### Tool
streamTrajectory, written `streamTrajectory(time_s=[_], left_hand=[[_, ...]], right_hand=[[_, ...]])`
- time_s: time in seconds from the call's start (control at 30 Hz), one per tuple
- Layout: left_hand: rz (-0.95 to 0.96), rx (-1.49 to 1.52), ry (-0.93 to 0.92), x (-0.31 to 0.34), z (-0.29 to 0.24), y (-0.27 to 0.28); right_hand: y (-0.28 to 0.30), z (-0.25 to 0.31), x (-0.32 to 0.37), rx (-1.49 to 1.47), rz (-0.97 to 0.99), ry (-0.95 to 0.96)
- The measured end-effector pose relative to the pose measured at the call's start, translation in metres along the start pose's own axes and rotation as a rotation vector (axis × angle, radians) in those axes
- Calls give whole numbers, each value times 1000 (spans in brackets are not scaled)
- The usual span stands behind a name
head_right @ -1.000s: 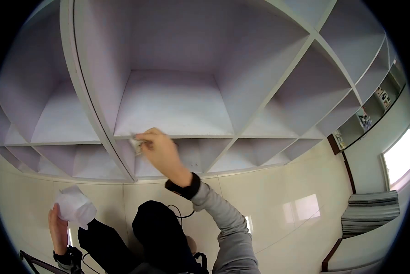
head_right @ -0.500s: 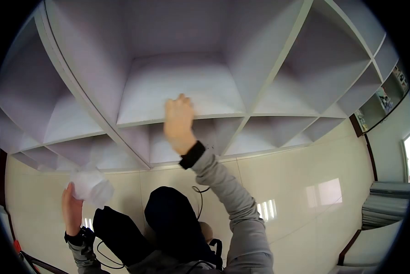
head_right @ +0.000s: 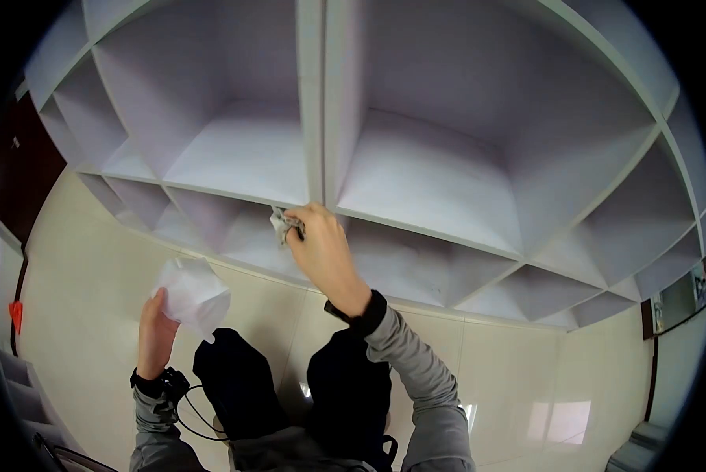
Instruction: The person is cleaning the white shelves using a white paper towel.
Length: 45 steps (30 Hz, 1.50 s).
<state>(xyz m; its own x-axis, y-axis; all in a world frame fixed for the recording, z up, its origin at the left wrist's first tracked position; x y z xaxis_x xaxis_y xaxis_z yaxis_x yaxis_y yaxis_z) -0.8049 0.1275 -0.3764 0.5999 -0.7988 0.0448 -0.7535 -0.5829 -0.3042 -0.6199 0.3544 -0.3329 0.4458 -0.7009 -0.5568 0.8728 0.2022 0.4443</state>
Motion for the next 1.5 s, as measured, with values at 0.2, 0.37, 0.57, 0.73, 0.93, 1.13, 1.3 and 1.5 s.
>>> streamTrajectory(time_s=[0.2,0.37,0.57,0.73,0.93,1.13,1.3,1.5], left_hand=[[19,123,-1,-4,-2,17],[-25,178,31,-6,17,36],[-15,158,88,-12,30,38],[80,133,118,-7,19,21],[212,139,111,3,22,4],[219,67,169,11,18,-18],[261,-12,170,12,13,-33],[239,-60,205,9,26,-36]], right_hand=[[-28,0,-51,121,-7,133],[30,-10,-43,-79,172,-66],[146,-61,43,11,108,-334],[223,-89,82,85,-165,-401],[240,-102,103,70,-256,-407],[162,-158,177,-415,-72,-703],[137,-194,205,-1045,-187,-840],[151,-201,212,-1405,-230,-687]])
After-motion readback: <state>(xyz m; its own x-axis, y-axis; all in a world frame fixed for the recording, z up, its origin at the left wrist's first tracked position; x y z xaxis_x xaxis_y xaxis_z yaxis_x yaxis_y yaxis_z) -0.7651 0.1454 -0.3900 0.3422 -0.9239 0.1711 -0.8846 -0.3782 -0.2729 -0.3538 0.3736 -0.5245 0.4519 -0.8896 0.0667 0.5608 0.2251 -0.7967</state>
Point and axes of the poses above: each hand's wrist, its own x-axis away from the middle knuckle, its own y-axis out of the back of the hand, z = x × y, the point moved 5 cm from there along -x, towards the middle knuckle, and after that the axes turned 5 degrees about -z, right-handed, at the moved point
